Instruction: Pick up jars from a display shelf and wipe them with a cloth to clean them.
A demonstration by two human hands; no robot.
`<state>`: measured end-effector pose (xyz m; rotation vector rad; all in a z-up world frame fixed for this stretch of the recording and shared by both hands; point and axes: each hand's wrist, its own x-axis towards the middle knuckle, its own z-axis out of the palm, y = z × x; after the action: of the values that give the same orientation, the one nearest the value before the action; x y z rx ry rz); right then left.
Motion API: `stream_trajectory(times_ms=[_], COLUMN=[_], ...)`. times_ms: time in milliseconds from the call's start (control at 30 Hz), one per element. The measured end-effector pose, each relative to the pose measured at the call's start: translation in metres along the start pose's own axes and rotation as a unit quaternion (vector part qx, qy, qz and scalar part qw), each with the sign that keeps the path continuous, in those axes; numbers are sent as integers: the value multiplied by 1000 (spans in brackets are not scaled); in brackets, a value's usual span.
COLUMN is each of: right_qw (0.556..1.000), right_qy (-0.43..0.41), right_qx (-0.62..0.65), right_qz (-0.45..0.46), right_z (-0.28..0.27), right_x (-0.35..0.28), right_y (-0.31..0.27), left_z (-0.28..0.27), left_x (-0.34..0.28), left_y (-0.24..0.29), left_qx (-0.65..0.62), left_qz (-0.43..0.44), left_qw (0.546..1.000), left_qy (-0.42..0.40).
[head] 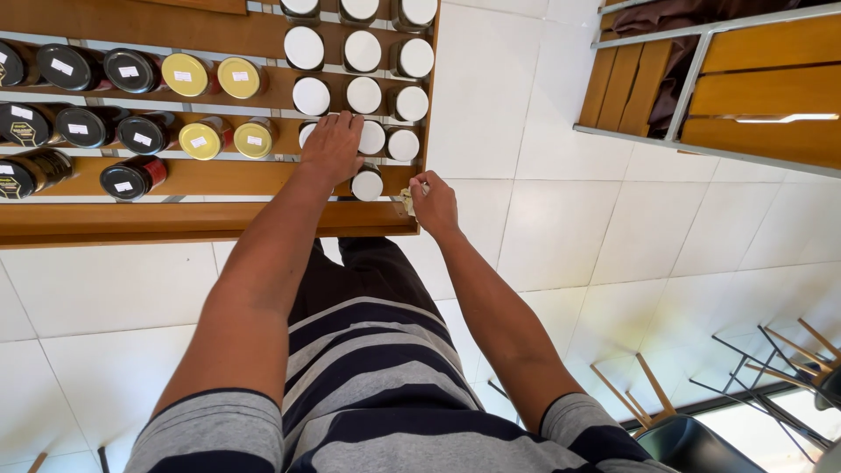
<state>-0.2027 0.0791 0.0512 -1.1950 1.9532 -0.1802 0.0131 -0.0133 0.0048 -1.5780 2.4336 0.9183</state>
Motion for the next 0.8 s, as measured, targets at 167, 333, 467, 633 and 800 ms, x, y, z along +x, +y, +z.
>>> stream_trajectory(times_ms=[167, 333, 467, 633, 800], right_qw=[1000, 1000, 999, 1000, 981], right_qy=[9, 10, 15, -2, -10], right_qx=[6, 13, 11, 12, -191], right_qz=[-18, -22, -40, -8, -32], right_z=[2, 6, 8, 1, -7], right_x=[-6, -7, -8, -10, 7], right_y=[8, 12, 16, 9, -6], left_z=[-3, -19, -16, -13, -4], left_x=[-10, -12, -6, -6, -8], left_y=[-6, 0, 2, 7, 4], left_qx=[-18, -9, 10, 32, 47], left_qz=[10, -3, 31, 43, 52], left_qw=[1000, 1000, 999, 998, 998], left_qy=[11, -7, -16, -33, -7])
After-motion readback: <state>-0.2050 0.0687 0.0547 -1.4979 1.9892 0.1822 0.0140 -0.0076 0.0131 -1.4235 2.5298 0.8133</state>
